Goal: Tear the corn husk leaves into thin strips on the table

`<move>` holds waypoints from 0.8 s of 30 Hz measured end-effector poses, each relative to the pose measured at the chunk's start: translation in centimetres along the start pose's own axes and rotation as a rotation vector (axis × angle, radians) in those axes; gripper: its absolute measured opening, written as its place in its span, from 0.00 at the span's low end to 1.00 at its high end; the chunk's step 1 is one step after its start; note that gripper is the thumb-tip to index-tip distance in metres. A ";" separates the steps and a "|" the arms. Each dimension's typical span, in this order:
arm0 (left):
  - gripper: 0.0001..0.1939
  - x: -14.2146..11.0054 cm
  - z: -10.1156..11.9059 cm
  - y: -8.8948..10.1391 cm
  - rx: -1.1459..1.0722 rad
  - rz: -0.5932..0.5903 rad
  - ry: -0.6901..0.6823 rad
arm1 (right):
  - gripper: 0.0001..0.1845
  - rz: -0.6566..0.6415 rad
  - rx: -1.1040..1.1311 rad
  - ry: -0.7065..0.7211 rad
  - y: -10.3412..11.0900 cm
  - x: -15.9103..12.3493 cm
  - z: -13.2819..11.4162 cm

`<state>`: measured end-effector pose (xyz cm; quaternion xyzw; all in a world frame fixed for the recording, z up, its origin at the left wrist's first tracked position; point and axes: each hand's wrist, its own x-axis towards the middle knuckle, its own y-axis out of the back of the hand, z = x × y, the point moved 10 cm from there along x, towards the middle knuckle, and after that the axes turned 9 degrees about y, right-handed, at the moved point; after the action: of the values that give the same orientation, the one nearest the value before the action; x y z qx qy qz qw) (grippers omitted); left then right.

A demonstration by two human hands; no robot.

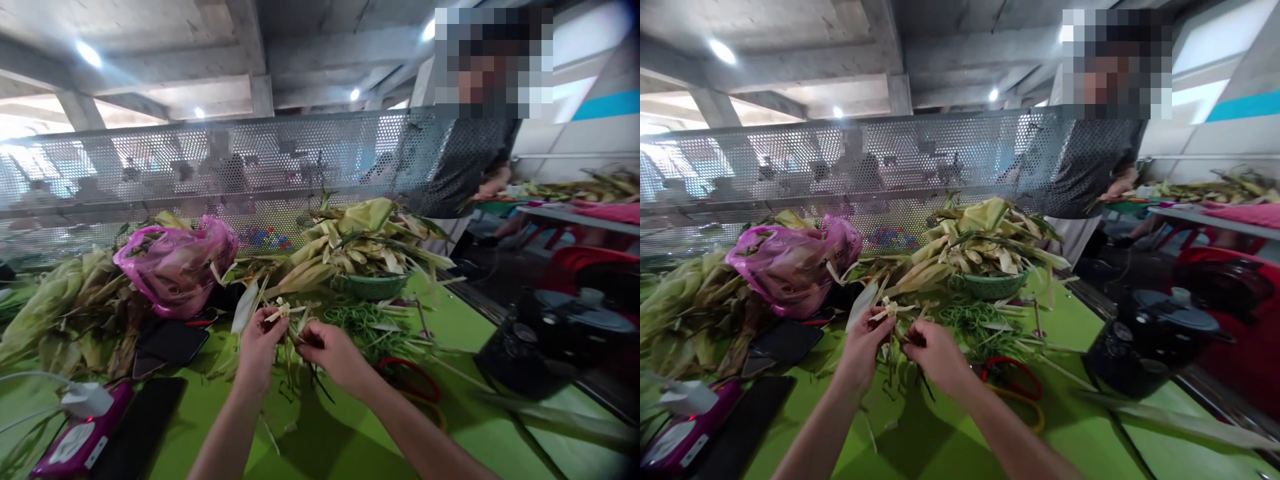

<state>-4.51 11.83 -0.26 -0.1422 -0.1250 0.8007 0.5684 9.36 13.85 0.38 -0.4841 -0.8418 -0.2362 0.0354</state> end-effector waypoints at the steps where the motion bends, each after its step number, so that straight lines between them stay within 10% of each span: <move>1: 0.18 0.0 -0.1 0.0 0.008 0.000 0.004 | 0.04 0.001 -0.019 0.004 0.0 0.0 0.0; 9: 0.16 1.8 2.8 -0.7 -0.053 0.030 -0.063 | 0.10 0.006 -0.053 0.038 1.2 0.6 0.3; 19: 0.12 -3.4 35.7 0.2 0.065 0.178 -0.791 | 0.16 0.083 -0.003 0.002 3.0 0.9 -0.1; 21: 0.14 -4.9 37.0 -0.3 0.124 0.180 -0.881 | 0.16 0.096 -0.005 -0.002 3.3 0.9 -0.2; 24: 0.14 -3.4 32.0 -1.1 0.103 0.129 -0.739 | 0.16 0.109 -0.022 0.009 3.5 1.0 0.1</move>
<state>-14.29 7.70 30.20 0.1775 -0.2721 0.8372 0.4399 11.75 16.18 1.90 -0.5287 -0.8113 -0.2452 0.0466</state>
